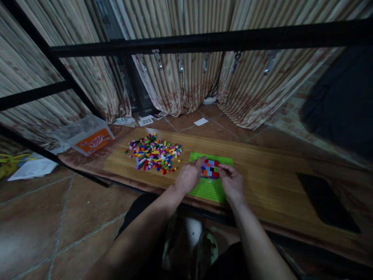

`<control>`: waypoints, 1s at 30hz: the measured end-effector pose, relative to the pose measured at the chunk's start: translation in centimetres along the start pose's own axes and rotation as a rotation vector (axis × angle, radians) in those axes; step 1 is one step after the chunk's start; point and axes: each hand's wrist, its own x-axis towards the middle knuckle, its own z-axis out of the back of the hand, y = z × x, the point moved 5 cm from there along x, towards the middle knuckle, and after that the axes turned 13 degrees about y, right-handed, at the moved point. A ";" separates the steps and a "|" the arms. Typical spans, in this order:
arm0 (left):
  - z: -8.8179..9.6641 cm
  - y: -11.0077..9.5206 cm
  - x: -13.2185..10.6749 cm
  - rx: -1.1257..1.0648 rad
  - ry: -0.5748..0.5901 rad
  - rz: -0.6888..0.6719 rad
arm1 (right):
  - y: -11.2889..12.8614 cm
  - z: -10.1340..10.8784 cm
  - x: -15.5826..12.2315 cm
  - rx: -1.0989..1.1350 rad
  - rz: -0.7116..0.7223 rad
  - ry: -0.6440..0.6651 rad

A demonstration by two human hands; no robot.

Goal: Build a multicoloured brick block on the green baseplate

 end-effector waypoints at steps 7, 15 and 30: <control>-0.2 -0.3 -0.1 -0.016 0.054 0.007 | 0.5 -0.6 -0.2 -0.110 0.066 0.020; -0.1 0.7 -0.2 -0.305 -0.096 0.089 | 0.2 -0.6 -0.2 -0.146 0.070 0.020; -1.1 2.3 1.7 -0.574 -0.082 0.306 | 0.0 -0.5 -0.1 -0.168 0.093 0.024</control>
